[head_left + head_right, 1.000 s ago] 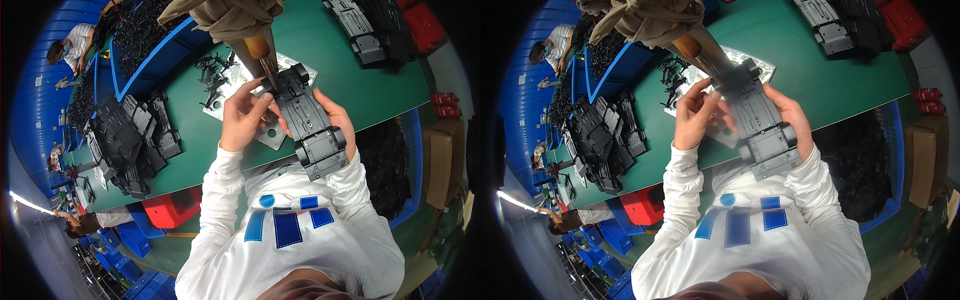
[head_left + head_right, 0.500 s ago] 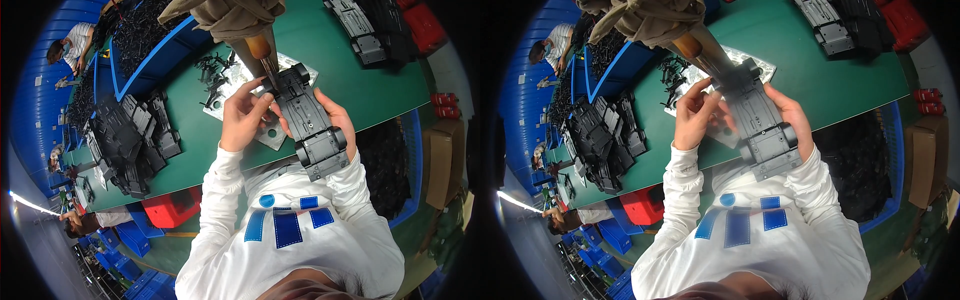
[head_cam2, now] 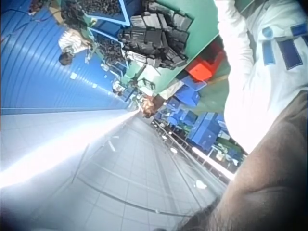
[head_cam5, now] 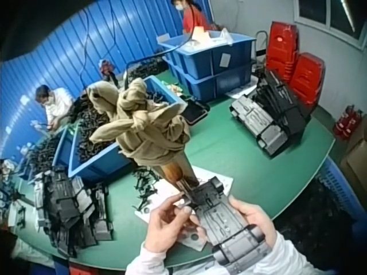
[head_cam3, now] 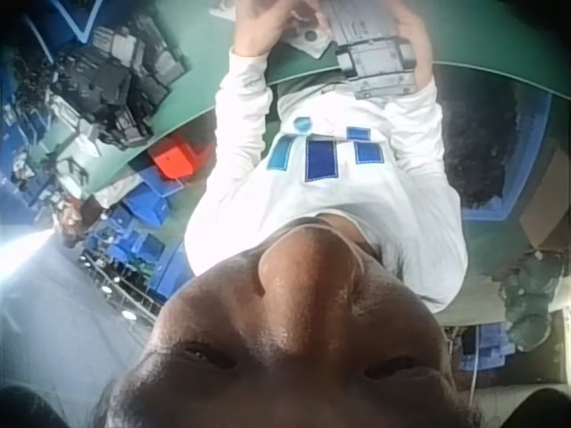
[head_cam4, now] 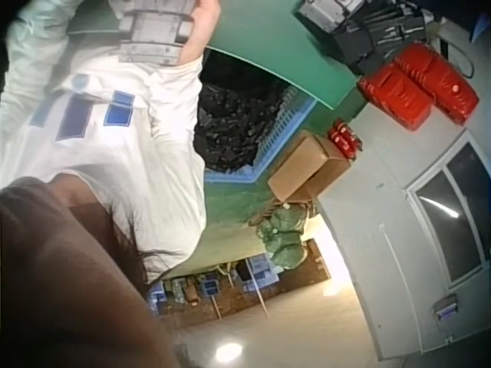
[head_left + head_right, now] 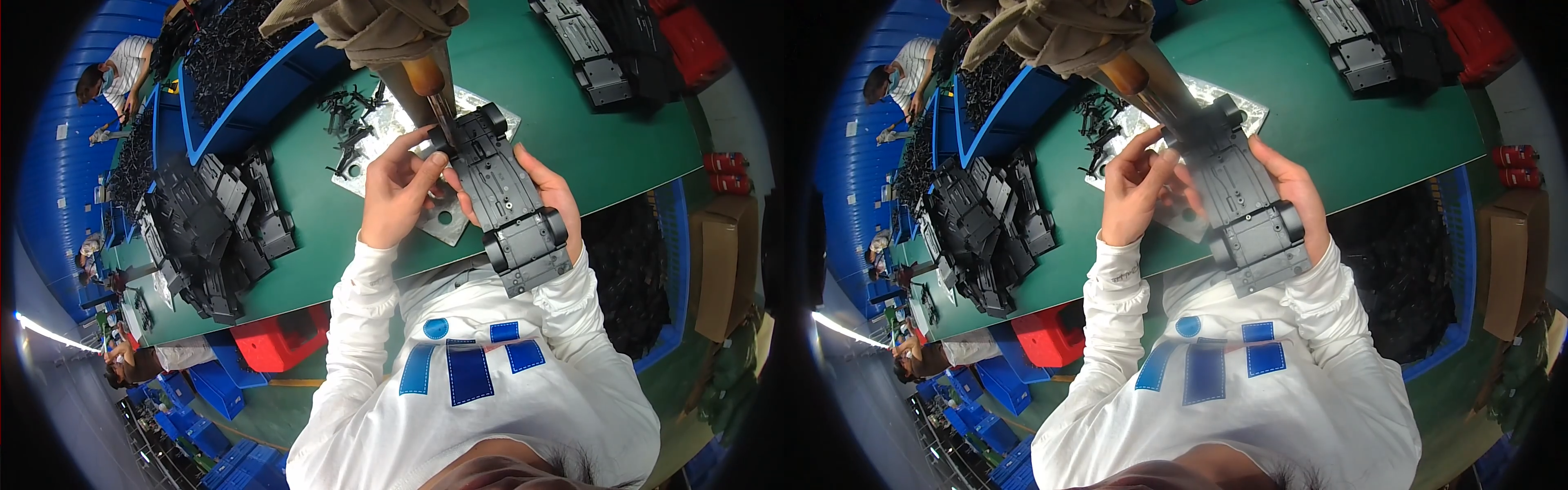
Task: Assembling the plastic chassis and internal components of a toy truck using a fixed assembly press.
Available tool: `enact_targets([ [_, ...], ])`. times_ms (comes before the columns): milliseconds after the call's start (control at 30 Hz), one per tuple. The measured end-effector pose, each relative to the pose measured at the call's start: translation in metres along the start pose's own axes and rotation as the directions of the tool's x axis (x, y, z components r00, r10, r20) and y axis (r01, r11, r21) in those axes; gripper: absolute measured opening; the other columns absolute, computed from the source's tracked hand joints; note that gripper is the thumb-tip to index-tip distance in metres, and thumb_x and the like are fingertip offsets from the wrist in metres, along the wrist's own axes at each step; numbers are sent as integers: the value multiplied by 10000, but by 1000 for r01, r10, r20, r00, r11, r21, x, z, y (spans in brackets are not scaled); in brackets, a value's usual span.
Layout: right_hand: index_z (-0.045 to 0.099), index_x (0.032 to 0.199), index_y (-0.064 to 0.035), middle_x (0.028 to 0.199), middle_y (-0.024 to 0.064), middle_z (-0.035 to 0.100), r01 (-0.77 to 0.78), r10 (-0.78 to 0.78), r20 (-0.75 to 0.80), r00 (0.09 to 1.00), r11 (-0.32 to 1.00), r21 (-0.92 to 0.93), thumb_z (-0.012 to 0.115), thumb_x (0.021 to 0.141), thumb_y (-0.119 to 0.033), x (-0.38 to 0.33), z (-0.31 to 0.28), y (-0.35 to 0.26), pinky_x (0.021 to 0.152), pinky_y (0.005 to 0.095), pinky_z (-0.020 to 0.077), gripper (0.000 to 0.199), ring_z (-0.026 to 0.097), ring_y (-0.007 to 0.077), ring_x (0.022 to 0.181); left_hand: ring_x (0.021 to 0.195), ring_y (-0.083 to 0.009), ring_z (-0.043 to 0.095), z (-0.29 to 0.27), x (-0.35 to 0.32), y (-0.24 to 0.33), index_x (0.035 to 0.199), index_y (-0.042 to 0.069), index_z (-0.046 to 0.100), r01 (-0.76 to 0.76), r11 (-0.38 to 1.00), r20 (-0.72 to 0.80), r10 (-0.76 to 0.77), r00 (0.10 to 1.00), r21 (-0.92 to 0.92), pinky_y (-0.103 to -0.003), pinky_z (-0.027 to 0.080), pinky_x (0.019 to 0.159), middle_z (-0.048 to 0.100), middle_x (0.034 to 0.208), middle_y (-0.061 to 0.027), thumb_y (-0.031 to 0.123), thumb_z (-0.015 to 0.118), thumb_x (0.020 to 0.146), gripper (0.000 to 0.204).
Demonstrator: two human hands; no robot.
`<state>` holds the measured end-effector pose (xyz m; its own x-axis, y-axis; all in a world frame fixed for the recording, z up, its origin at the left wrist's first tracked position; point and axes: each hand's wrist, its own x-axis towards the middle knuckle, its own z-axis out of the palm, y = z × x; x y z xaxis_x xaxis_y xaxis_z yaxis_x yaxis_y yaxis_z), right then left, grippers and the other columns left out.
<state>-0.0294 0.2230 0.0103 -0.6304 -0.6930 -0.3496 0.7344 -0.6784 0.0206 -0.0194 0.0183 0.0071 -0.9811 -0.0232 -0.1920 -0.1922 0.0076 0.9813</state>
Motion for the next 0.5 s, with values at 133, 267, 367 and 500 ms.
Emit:
enact_targets([
  [133, 425, 1420, 82, 1311, 291, 580, 4, -4, -7, 1000, 1000, 3, 384, 1083, -363, -1, 3, 1, 973, 471, 557, 560, 627, 366, 1176, 632, -80, 611, 0, 0, 1, 1357, -62, 540, -5, 1000, 2, 5, 1000, 10, -206, 458, 505, 709, 764, -56, 195, 676, 959, 493],
  [267, 427, 1419, 81, 1311, 289, 581, 9, -9, -9, 1000, 1000, -9, 383, 1084, -362, -1, 3, 1, 967, 470, 560, 558, 627, 365, 1176, 632, -80, 614, 0, 0, 1, 1356, -62, 542, -3, 1000, -3, 3, 1000, 10, -207, 458, 504, 707, 761, -54, 197, 678, 957, 495],
  [367, 468, 1393, 80, 1298, 264, 606, 24, -26, -46, 999, 998, -51, 365, 1080, -396, -2, 8, 3, 949, 427, 572, 579, 663, 328, 1117, 632, -80, 615, 0, 0, 0, 1357, -63, 540, -1, 1000, -4, 1, 1000, 10, -207, 458, 503, 708, 762, -54, 198, 679, 957, 497],
  [500, 511, 1366, 77, 1283, 234, 634, 34, -41, -74, 996, 995, -97, 349, 1075, -426, -1, 9, 4, 926, 382, 585, 604, 700, 289, 1053, 632, -80, 613, 0, 0, 0, 1357, -64, 538, 2, 1000, -7, -2, 1000, 14, -207, 458, 503, 708, 764, -54, 198, 680, 957, 500],
])
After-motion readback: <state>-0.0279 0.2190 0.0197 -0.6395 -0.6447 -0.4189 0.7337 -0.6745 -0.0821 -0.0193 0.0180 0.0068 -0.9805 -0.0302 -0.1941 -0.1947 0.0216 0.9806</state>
